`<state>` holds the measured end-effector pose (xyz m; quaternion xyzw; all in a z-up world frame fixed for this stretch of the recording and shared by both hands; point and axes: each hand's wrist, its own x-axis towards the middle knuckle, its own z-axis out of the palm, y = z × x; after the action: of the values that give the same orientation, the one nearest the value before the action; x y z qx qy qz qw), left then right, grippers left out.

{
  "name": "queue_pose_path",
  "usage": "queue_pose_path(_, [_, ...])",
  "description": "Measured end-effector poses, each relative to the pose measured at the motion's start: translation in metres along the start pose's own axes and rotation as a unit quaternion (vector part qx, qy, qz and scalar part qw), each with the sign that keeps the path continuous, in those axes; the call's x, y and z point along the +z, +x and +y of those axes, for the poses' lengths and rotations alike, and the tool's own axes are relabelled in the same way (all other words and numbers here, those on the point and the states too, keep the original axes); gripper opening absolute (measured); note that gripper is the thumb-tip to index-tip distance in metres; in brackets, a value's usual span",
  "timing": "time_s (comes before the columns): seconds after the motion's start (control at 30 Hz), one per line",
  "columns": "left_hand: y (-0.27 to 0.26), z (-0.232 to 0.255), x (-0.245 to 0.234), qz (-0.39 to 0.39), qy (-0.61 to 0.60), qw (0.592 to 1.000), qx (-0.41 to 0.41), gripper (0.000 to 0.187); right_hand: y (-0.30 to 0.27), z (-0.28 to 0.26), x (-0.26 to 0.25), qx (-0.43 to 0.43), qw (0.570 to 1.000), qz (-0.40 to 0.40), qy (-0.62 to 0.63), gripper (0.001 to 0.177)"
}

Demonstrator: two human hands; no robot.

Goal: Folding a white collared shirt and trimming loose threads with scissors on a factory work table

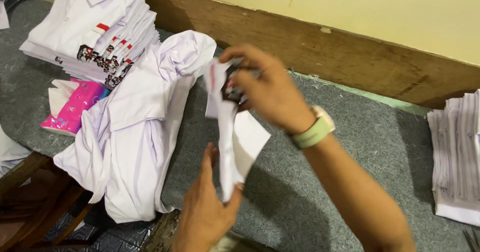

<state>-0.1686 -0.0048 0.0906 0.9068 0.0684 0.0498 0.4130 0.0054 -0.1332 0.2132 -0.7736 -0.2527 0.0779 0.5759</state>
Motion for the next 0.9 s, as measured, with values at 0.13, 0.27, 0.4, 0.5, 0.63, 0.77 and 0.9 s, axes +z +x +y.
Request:
queue_pose_path(0.13, [0.015,-0.001,-0.037,0.083,0.135,0.986,-0.052,0.05,0.002,-0.006,-0.041,0.081,0.983,0.092,0.133,0.026])
queue_pose_path(0.27, [0.054,0.032,-0.071,0.174,0.142,0.974,-0.012,0.035,-0.006,-0.005,-0.075,0.101,0.962,0.137,0.213,0.019])
queue_pose_path(0.4, [0.114,0.056,-0.087,0.164,0.136,0.971,0.105,0.025,-0.014,0.004,-0.104,0.094,0.944,0.198,0.248,0.014])
queue_pose_path(0.5, [0.163,0.068,-0.09,0.13,0.122,0.96,0.217,0.023,-0.017,0.016,-0.122,0.114,0.93,0.251,0.244,0.01])
queue_pose_path(0.63, [0.21,0.082,-0.084,0.077,0.107,0.943,0.306,0.025,-0.023,0.035,-0.144,0.145,0.905,0.315,0.246,0.015])
queue_pose_path(0.77, [0.223,0.075,-0.066,0.094,0.102,0.904,0.403,0.027,-0.056,0.051,-0.15,0.114,0.912,0.321,0.228,0.012])
queue_pose_path(0.9, [0.2,0.041,-0.03,0.08,0.118,0.856,0.496,0.03,-0.129,0.097,-0.141,0.113,0.942,0.262,0.174,0.043])
